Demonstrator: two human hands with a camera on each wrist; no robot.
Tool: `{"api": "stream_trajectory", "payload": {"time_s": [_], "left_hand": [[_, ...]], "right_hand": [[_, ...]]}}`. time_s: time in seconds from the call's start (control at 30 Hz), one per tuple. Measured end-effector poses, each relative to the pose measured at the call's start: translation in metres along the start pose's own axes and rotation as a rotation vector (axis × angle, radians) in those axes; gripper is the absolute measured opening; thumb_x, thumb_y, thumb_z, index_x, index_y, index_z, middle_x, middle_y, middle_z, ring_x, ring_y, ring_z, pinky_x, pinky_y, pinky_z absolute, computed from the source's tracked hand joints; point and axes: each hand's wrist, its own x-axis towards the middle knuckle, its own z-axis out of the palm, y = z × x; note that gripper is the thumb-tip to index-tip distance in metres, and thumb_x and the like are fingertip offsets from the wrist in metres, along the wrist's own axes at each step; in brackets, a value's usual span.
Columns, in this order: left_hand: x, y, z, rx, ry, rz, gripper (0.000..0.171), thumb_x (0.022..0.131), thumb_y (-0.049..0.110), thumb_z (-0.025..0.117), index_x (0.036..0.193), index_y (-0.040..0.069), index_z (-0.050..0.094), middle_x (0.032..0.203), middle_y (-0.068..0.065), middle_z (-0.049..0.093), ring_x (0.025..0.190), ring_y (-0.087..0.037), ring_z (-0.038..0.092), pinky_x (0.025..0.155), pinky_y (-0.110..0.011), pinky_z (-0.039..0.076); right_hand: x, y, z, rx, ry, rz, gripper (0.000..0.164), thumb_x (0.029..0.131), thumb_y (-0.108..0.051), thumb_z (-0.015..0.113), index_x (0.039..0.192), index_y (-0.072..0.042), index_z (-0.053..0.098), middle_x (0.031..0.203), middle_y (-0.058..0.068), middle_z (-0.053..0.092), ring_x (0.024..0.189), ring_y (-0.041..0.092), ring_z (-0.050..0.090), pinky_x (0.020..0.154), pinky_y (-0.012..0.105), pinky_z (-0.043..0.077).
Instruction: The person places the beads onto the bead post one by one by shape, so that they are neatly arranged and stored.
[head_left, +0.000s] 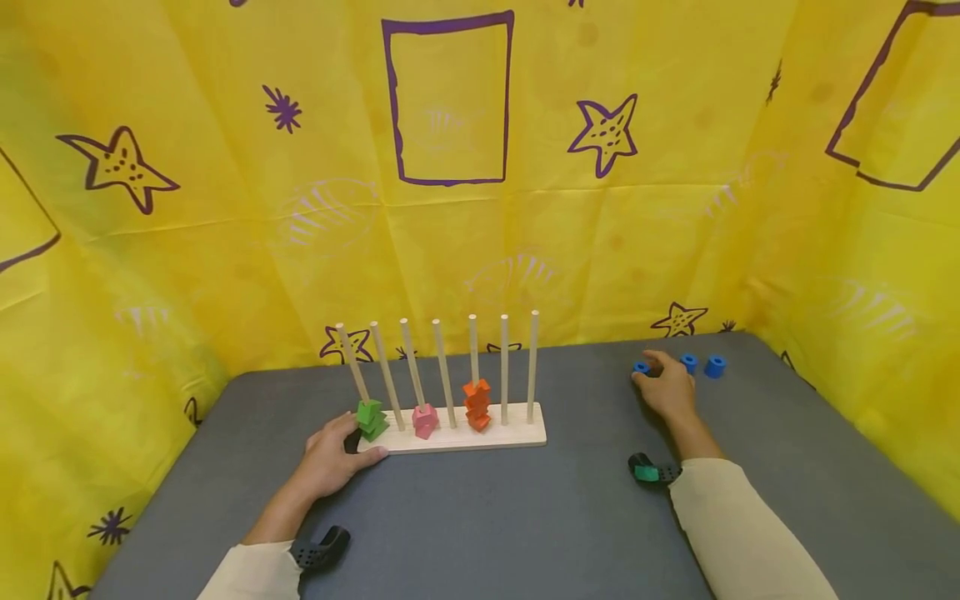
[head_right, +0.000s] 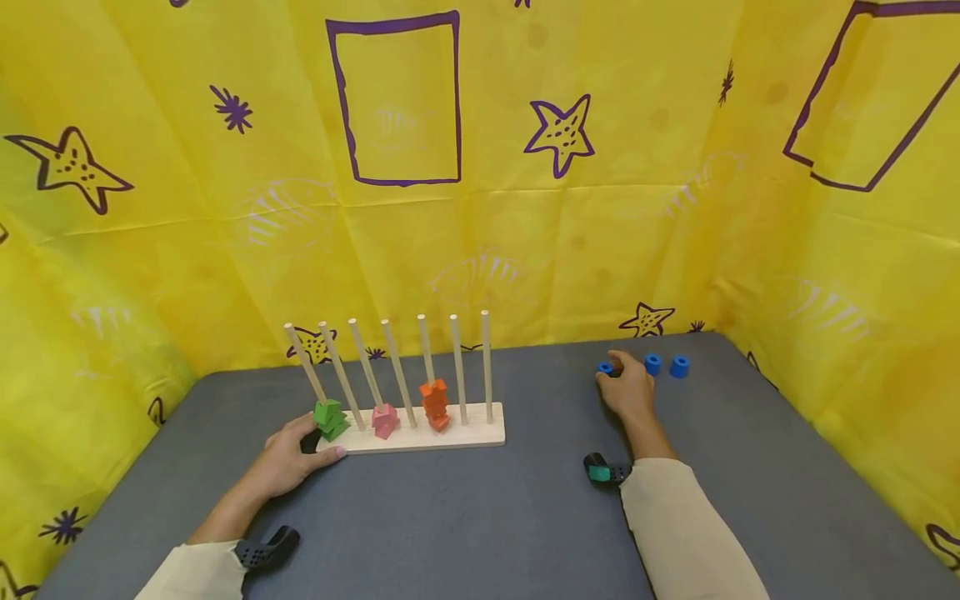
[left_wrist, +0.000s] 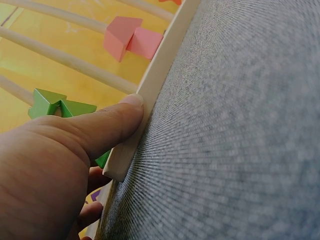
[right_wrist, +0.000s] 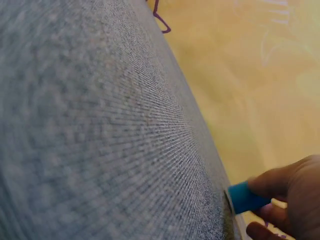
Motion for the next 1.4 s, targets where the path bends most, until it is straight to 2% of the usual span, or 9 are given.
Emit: {"api": "stream_trajectory", "payload": {"time_s": [0.1,0.27,0.43,0.6,0.77,0.93,1.1,1.27,1.4], "left_hand": [[0.0,0.0,0.0,0.002,-0.003,-0.008,0.066,0.082,0.036,0.078,0.133,0.0,0.056,0.137,-0.03,0.046,0.129,-0.051,0.033,0.101,-0.067,0.011],[0.0,-0.001,0.0,0.004,-0.012,-0.013,0.067,0.082,0.036,0.077,0.133,-0.001,0.055,0.137,-0.031,0.044,0.13,-0.051,0.032,0.102,-0.066,0.01],[0.001,-0.001,0.0,0.003,-0.006,-0.004,0.066,0.082,0.035,0.077,0.133,-0.001,0.056,0.137,-0.032,0.045,0.13,-0.051,0.032,0.101,-0.066,0.01],[0.001,-0.001,-0.001,0.006,-0.011,-0.002,0.067,0.082,0.036,0.077,0.134,-0.001,0.055,0.137,-0.031,0.044,0.13,-0.051,0.032,0.101,-0.066,0.011],[0.0,-0.002,-0.001,0.0,-0.006,0.003,0.066,0.082,0.035,0.077,0.133,-0.001,0.055,0.137,-0.031,0.045,0.13,-0.051,0.032,0.101,-0.066,0.011],[0.0,-0.002,0.001,-0.008,0.002,0.02,0.065,0.081,0.035,0.078,0.132,0.0,0.057,0.136,-0.029,0.048,0.128,-0.05,0.035,0.1,-0.067,0.012],[0.0,-0.001,0.002,-0.012,0.005,0.023,0.064,0.081,0.037,0.078,0.131,0.001,0.058,0.134,-0.028,0.049,0.127,-0.05,0.037,0.098,-0.067,0.014],[0.0,-0.001,0.002,-0.012,0.001,0.012,0.065,0.081,0.036,0.078,0.132,0.001,0.057,0.136,-0.029,0.048,0.129,-0.05,0.035,0.099,-0.068,0.013],[0.001,-0.002,0.001,-0.009,0.001,0.014,0.065,0.081,0.036,0.078,0.132,0.001,0.057,0.136,-0.028,0.048,0.13,-0.05,0.034,0.099,-0.068,0.012]], "right_hand": [[-0.001,-0.004,0.0,0.01,0.029,0.0,0.043,0.093,-0.02,0.064,0.13,0.0,0.057,0.121,0.024,0.06,0.112,0.041,0.053,0.099,0.055,0.032],[-0.002,-0.023,-0.006,0.112,0.03,0.014,0.045,0.092,-0.032,0.065,0.129,-0.006,0.06,0.124,0.018,0.06,0.109,0.037,0.059,0.085,0.051,0.048],[-0.008,-0.047,-0.016,0.274,-0.012,-0.032,0.051,0.092,-0.037,0.066,0.131,-0.006,0.058,0.124,0.017,0.059,0.1,0.035,0.064,0.08,0.046,0.052],[-0.016,-0.069,-0.022,0.426,-0.023,-0.093,0.049,0.091,-0.031,0.069,0.13,-0.004,0.059,0.118,0.017,0.061,0.093,0.033,0.067,0.074,0.031,0.055],[-0.027,-0.091,-0.026,0.511,-0.01,-0.222,0.042,0.09,-0.022,0.071,0.125,0.0,0.062,0.117,0.014,0.061,0.09,0.027,0.068,0.072,0.024,0.054],[-0.038,-0.108,-0.028,0.552,0.004,-0.344,0.035,0.09,-0.015,0.071,0.121,0.001,0.065,0.104,0.014,0.067,0.086,0.021,0.069,0.073,0.024,0.054],[-0.047,-0.126,-0.031,0.578,0.02,-0.43,0.032,0.089,-0.009,0.071,0.119,0.002,0.067,0.097,0.017,0.07,0.082,0.016,0.07,0.073,0.025,0.054],[-0.049,-0.144,-0.033,0.562,0.029,-0.481,0.031,0.089,-0.009,0.071,0.118,0.0,0.068,0.095,0.019,0.07,0.078,0.015,0.07,0.07,0.025,0.055],[-0.049,-0.16,-0.034,0.556,0.023,-0.506,0.03,0.09,-0.011,0.071,0.118,-0.002,0.069,0.1,0.016,0.069,0.077,0.014,0.069,0.068,0.026,0.055]]}}
